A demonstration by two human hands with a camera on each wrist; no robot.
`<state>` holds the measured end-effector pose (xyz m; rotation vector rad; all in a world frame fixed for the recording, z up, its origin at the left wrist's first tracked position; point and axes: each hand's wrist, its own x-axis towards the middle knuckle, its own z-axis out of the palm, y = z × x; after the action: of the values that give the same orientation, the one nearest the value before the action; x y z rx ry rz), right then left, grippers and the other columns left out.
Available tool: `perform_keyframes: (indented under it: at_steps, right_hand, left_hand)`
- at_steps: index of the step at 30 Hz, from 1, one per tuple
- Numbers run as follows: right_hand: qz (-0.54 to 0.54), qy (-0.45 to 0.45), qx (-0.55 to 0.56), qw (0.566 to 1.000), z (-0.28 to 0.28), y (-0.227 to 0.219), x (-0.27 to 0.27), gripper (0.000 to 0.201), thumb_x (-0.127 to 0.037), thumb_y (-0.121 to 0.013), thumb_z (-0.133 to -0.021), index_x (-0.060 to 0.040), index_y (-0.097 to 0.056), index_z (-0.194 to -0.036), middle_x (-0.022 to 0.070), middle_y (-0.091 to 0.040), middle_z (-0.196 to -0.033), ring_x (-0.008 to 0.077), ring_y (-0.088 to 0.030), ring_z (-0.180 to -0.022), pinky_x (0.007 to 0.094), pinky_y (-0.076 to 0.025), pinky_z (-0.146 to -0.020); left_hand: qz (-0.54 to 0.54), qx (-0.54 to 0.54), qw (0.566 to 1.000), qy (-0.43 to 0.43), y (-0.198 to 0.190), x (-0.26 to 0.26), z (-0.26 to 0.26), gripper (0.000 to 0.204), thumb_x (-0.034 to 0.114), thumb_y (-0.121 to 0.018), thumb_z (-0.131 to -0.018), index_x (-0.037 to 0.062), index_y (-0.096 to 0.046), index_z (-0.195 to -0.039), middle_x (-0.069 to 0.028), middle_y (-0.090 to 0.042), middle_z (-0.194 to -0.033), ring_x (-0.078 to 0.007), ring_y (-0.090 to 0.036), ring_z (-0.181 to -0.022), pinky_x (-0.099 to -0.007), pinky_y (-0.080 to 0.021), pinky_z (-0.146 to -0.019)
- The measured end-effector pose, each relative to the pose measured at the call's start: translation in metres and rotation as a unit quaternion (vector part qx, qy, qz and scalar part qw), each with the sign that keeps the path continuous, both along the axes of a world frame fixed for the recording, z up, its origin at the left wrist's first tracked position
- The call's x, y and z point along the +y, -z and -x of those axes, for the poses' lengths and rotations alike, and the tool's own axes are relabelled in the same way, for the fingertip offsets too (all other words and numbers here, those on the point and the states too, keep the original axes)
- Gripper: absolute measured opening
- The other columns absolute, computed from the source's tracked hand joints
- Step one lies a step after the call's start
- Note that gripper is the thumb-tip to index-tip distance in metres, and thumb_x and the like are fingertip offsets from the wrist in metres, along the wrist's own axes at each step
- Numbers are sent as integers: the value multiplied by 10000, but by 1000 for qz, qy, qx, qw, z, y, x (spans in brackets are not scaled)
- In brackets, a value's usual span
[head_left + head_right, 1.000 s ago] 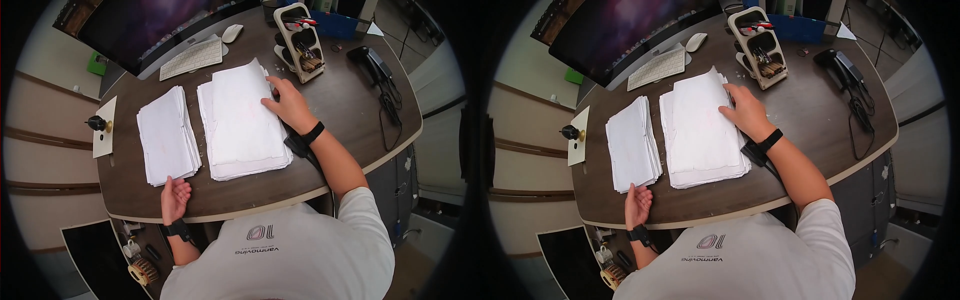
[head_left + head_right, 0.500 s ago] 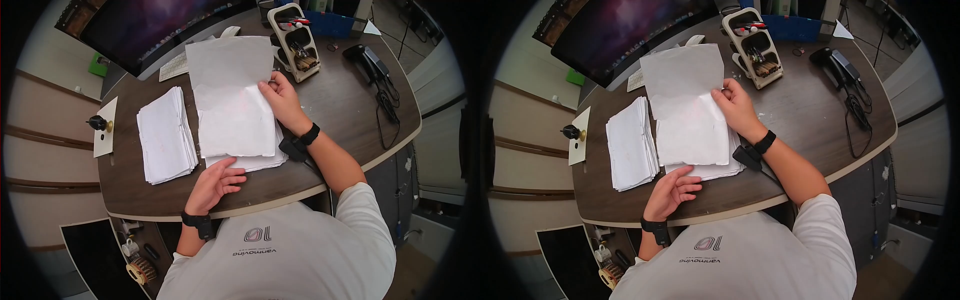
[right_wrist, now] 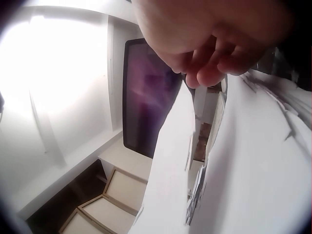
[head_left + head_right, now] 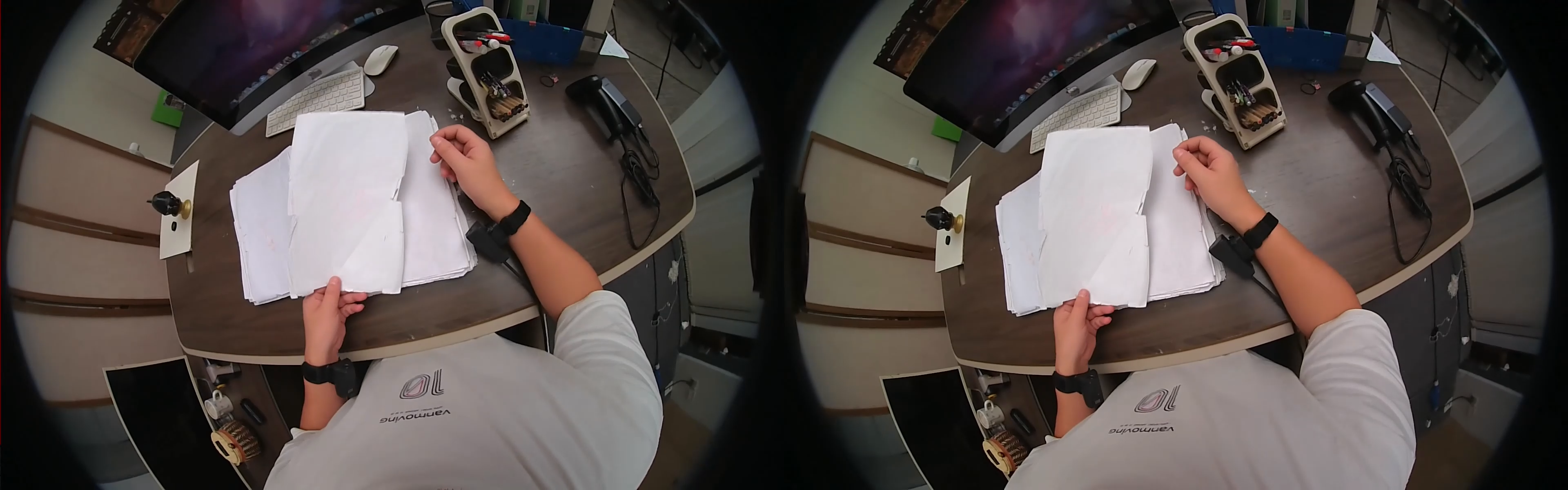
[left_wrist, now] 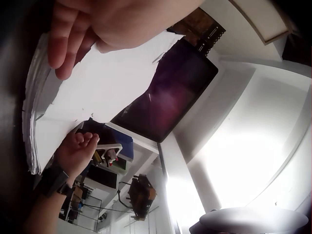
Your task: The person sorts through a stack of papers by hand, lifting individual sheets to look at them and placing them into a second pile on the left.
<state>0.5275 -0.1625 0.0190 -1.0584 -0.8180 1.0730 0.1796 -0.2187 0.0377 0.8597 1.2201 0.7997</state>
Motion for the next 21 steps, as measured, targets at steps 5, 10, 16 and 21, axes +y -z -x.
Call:
perform_keyframes:
  at_steps: [5, 10, 16, 21]
  right_hand:
    - [-21, 66, -178, 982, -2, 16, 5, 214, -207, -707, -975, -20, -686, -1076, 6, -673, -811, 74, -557, -660, 235, -475, -630]
    - [1, 82, -364, 928, 3, 12, -2, 381, -203, -786, -873, 0, -684, -1179, 76, -620, -856, 171, -575, -732, 317, -506, -697]
    - [17, 82, -417, 905, 5, 11, -5, 579, -256, -836, -815, -14, -650, -1306, 83, -599, -891, 204, -579, -768, 335, -510, -710]
    - [33, 71, -394, 916, 6, 12, -4, 593, -189, -821, -816, -3, -626, -1344, 84, -601, -872, 189, -580, -744, 326, -513, -702]
  left_hand:
    - [-45, 56, 997, -13, 2, -14, 26, 276, 200, -570, -1077, -69, -616, -1118, -131, -712, -877, -188, -724, -710, -282, -602, -600]
    - [-87, 39, 994, -43, -1, -20, 49, 285, 184, -553, -1083, -92, -620, -1107, -139, -715, -889, -191, -716, -717, -280, -591, -609]
    - [-112, 3, 991, -66, -9, -12, 79, 260, 179, -564, -1080, -66, -599, -1160, -136, -708, -897, -177, -698, -696, -288, -591, -601]
    - [-150, 15, 982, -112, -18, 6, 100, 264, 213, -566, -1083, -37, -619, -1145, -95, -700, -873, -140, -680, -674, -260, -575, -573]
